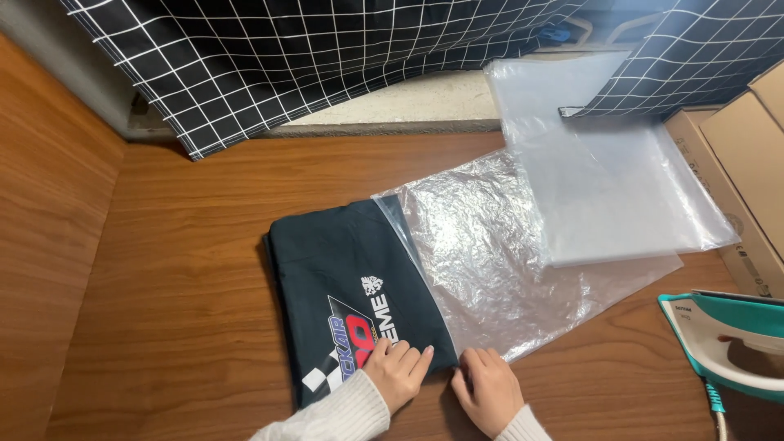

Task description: Folding a black shirt and placing it inside a clear plastic bag for packaging.

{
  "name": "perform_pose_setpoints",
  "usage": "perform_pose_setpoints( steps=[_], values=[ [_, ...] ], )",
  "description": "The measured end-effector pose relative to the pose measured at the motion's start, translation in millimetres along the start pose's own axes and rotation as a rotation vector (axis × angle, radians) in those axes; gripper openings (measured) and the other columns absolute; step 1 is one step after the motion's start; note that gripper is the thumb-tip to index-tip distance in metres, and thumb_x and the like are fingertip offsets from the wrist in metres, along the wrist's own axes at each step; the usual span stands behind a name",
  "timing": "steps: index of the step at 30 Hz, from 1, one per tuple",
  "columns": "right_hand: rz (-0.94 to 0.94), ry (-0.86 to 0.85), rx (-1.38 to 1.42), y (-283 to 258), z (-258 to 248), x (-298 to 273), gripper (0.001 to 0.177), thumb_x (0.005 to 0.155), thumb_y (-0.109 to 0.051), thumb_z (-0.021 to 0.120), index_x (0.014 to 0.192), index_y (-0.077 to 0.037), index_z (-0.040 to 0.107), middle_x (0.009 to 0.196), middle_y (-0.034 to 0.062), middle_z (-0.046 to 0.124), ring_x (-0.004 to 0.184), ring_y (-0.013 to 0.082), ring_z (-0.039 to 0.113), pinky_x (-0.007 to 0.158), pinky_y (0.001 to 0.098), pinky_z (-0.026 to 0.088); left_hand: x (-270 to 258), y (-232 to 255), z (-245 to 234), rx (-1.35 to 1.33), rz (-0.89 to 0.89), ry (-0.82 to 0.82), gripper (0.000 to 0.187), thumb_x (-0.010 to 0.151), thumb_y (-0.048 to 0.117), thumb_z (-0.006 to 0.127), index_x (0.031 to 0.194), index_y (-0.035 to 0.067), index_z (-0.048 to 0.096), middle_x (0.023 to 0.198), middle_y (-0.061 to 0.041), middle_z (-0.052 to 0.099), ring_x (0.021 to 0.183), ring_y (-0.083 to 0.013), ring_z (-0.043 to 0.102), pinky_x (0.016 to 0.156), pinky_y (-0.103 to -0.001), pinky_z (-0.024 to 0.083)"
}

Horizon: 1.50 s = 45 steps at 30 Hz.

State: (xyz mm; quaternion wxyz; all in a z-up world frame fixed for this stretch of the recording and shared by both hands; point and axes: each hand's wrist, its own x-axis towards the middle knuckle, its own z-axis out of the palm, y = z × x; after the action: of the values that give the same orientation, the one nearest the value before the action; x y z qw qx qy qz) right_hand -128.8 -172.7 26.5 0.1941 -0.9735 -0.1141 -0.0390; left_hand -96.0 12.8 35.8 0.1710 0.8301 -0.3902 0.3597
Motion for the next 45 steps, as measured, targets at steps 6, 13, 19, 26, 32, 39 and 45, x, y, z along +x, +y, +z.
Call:
perform_pose_setpoints(
  steps=[6, 13, 19, 26, 32, 39, 45],
  values=[
    [0.162, 0.090, 0.010, -2, -4, -5, 0.013, 0.072, -0.021, 0.055, 0.065, -0.018, 0.045, 0.062, -0.0035, 0.047, 0.050, 0.0159, 0.046, 0.038, 0.0306, 0.040, 6, 5, 8, -0.018, -0.025, -0.003, 0.016, 0.071, -0.011, 0.058, 0.075, 0.004, 0.062, 0.052, -0.005, 0.040, 0.048, -0.0193, 0.038, 0.045, -0.031, 0.030],
    [-0.011, 0.268, -0.061, 0, -10, -6, 0.013, 0.071, -0.013, 0.057, 0.064, -0.016, 0.047, 0.059, -0.0054, 0.044, 0.051, 0.0107, 0.044, 0.034, 0.0261, 0.036, 10, 13, 17, 0.016, -0.045, -0.009, 0.013, 0.072, -0.008, 0.060, 0.073, 0.005, 0.061, 0.051, -0.005, 0.040, 0.047, -0.0193, 0.037, 0.044, -0.031, 0.028],
    [-0.130, 0.349, -0.092, -4, -11, -2, 0.013, 0.067, -0.011, 0.059, 0.064, -0.015, 0.048, 0.060, -0.0042, 0.042, 0.050, 0.0120, 0.043, 0.035, 0.0258, 0.036, 16, 16, 22, 0.004, -0.093, -0.038, 0.012, 0.073, -0.006, 0.062, 0.071, 0.006, 0.060, 0.051, -0.004, 0.040, 0.048, -0.0197, 0.038, 0.044, -0.032, 0.028],
    [-0.097, 0.428, -0.097, -12, -15, 3, 0.017, 0.070, -0.014, 0.060, 0.060, -0.015, 0.046, 0.055, -0.0036, 0.046, 0.044, 0.0128, 0.043, 0.038, 0.0253, 0.035, 27, 17, 8, -0.013, -0.166, -0.132, 0.011, 0.061, -0.001, 0.052, 0.067, 0.009, 0.051, 0.057, -0.004, 0.037, 0.053, -0.0202, 0.036, 0.049, -0.032, 0.027],
    [-0.023, 0.393, -0.089, -4, 1, -2, 0.016, 0.068, -0.015, 0.061, 0.069, -0.011, 0.046, 0.061, 0.0011, 0.044, 0.054, 0.0182, 0.042, 0.049, 0.0297, 0.035, 6, 30, 14, 0.079, -0.157, -0.648, 0.073, 0.058, 0.023, 0.068, 0.124, 0.008, 0.041, 0.099, -0.012, 0.047, 0.079, -0.0287, 0.045, 0.061, -0.041, 0.037],
    [0.200, 0.521, -0.076, 0, 33, -5, 0.024, 0.063, -0.016, 0.057, 0.083, -0.009, 0.047, 0.076, 0.0037, 0.047, 0.069, 0.0207, 0.044, 0.063, 0.0331, 0.031, 0, 37, 49, 0.340, -0.168, -0.265, 0.012, 0.081, 0.018, 0.051, 0.086, 0.011, 0.059, 0.062, -0.005, 0.046, 0.054, -0.0242, 0.042, 0.042, -0.036, 0.031],
    [0.416, 0.487, 0.179, -3, 35, 2, 0.037, 0.058, -0.011, 0.059, 0.093, -0.006, 0.046, 0.082, 0.0054, 0.047, 0.075, 0.0194, 0.047, 0.073, 0.0314, 0.039, 7, 21, 40, 0.263, -0.160, -0.172, 0.020, 0.067, -0.001, 0.050, 0.060, 0.015, 0.040, 0.053, 0.000, 0.034, 0.040, -0.0157, 0.037, 0.034, -0.029, 0.029]
  ],
)
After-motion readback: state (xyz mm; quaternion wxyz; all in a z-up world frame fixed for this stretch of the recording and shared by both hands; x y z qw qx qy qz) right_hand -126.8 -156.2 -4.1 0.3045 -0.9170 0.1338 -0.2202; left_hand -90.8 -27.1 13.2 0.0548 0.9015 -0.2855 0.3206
